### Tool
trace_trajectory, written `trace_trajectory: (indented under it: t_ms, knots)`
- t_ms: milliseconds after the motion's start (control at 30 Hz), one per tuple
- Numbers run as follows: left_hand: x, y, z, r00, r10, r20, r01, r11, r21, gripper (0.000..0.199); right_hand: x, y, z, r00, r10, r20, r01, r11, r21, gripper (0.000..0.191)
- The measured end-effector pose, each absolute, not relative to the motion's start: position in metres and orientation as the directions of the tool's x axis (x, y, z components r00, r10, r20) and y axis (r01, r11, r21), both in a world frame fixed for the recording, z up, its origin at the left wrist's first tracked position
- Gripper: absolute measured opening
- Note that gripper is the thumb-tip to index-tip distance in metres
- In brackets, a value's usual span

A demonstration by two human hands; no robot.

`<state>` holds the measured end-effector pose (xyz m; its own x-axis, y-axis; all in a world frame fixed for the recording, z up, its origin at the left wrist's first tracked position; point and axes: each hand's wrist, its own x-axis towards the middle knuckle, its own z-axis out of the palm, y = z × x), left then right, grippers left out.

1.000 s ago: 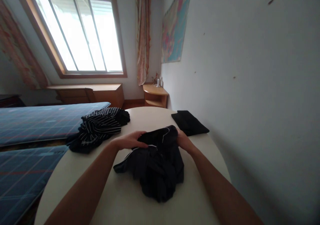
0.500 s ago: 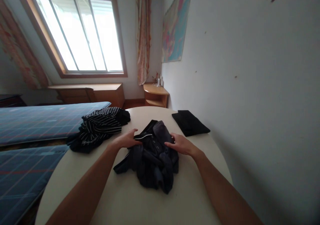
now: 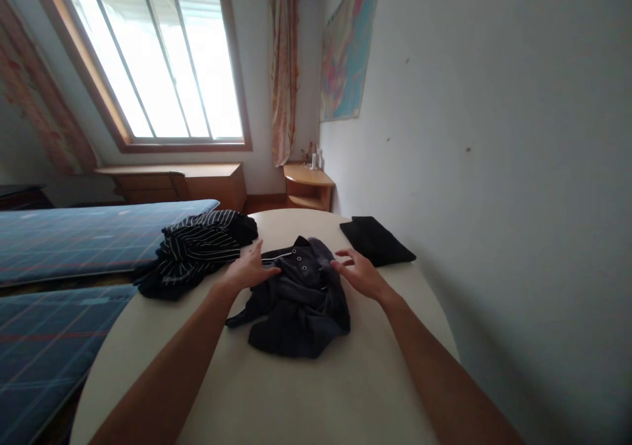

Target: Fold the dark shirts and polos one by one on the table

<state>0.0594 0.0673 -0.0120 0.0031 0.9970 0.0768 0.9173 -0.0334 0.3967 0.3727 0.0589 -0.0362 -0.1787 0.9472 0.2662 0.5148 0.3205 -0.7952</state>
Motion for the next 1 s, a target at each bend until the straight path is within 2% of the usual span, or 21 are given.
trace_trajectory:
  t_ms: [100,233,300,400,467,533,567,633,767,833,900,1000]
  knots:
    - [0.062,0.059,-0.01,0.099,0.991,-0.092,0.951,-0.067,0.301,0.092,0.366,0.049,-0.033,-0.314,0.931,0.186,0.663,0.356,-0.659,0.048]
    - [0.058,0.059,-0.005,0.222,0.97,-0.102,0.924,-0.176,0.338,0.063,0.364,0.05,-0.031,-0.374,0.912,0.17,0.729,0.402,-0.554,0.021]
    - [0.052,0.062,-0.001,0.199,0.98,-0.013,0.912,-0.18,0.368,0.05,0.37,0.056,-0.031,-0.281,0.935,0.218,0.71,0.355,-0.608,0.019]
    - [0.045,0.066,0.007,-0.052,0.955,0.292,0.914,-0.072,0.4,0.033,0.385,0.068,-0.031,0.047,0.954,0.297,0.543,0.225,-0.809,0.031]
    - [0.043,0.066,0.01,-0.154,0.888,0.434,0.925,-0.025,0.379,0.033,0.394,0.075,-0.035,0.2,0.928,0.314,0.358,0.23,-0.905,0.046]
    - [0.044,0.065,0.011,-0.142,0.883,0.448,0.951,-0.004,0.309,0.039,0.397,0.08,-0.041,0.222,0.916,0.334,0.242,0.28,-0.929,0.057]
    - [0.045,0.064,0.011,-0.123,0.903,0.411,0.963,0.009,0.268,0.043,0.397,0.081,-0.044,0.193,0.917,0.349,0.238,0.301,-0.923,0.059]
    - [0.049,0.062,0.008,-0.081,0.958,0.274,0.978,0.023,0.207,0.048,0.394,0.08,-0.05,0.08,0.921,0.381,0.335,0.335,-0.881,0.061]
    - [0.052,0.059,0.0,0.059,0.998,-0.013,0.989,-0.057,0.136,0.054,0.382,0.064,-0.047,-0.242,0.881,0.406,0.577,0.467,-0.671,0.072]
    - [0.051,0.058,-0.004,0.121,0.991,-0.065,0.986,-0.112,0.124,0.06,0.374,0.052,-0.038,-0.383,0.847,0.368,0.612,0.531,-0.586,0.076]
    - [0.049,0.056,-0.007,0.18,0.98,-0.082,0.977,-0.168,0.13,0.064,0.363,0.04,-0.03,-0.488,0.818,0.304,0.621,0.57,-0.539,0.072]
    - [0.048,0.054,-0.009,0.236,0.968,-0.09,0.967,-0.224,0.122,0.052,0.343,0.027,-0.026,-0.63,0.76,0.161,0.614,0.615,-0.495,0.063]
